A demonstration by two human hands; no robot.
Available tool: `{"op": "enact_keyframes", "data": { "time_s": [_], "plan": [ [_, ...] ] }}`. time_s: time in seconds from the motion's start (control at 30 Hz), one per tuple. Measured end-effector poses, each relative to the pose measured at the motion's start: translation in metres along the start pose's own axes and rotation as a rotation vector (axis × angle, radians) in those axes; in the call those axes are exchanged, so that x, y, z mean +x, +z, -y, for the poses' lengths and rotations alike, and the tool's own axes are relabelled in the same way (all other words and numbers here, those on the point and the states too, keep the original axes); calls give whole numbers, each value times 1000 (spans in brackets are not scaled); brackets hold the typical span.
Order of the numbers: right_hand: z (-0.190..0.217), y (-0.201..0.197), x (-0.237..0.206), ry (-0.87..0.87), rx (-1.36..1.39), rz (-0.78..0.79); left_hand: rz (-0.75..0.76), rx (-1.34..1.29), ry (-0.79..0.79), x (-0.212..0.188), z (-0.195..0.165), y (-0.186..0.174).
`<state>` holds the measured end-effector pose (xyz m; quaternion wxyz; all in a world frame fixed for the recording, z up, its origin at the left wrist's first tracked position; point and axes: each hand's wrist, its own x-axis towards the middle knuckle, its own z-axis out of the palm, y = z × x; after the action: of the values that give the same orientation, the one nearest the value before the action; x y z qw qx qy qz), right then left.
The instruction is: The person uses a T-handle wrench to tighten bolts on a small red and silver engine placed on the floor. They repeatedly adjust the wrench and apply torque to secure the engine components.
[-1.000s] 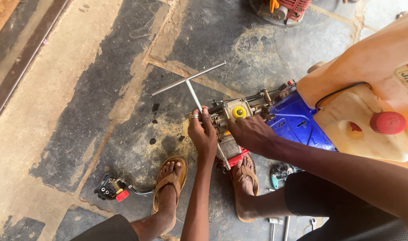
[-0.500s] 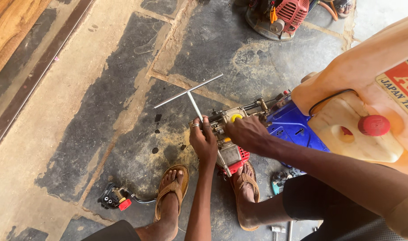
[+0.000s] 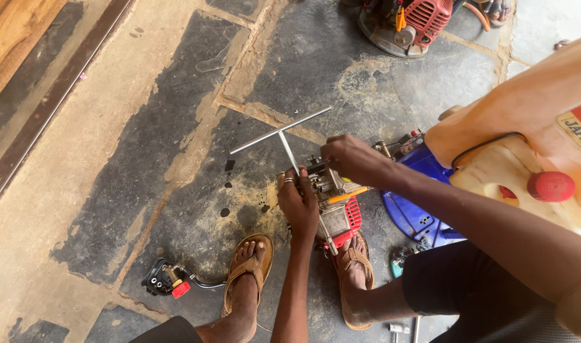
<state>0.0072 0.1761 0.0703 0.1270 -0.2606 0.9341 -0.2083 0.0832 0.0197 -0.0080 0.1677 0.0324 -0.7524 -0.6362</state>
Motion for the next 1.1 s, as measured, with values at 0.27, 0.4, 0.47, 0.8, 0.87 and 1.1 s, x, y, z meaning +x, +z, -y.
{"op": "enact_keyframes", "data": {
  "time_s": [0.27,0.4,0.47,0.8,0.87,1.1],
  "plan": [
    [1,4,-8,-82,-466,61,-17,19,39,2,-17,-6],
    [12,4,-10,-183,-719,69,-21,84,69,1,-17,-5],
    [16,5,-11,-160,-827,124,-25,96,69,-1,-11,-3],
    [12,12,0,223,-503,206,-48,136,68,-2,11,12],
    [13,10,1,219,-512,190,-52,130,85,-1,5,9],
    [19,3,6,112,-458,221,-59,144,126,3,-19,0]
  ]
}}
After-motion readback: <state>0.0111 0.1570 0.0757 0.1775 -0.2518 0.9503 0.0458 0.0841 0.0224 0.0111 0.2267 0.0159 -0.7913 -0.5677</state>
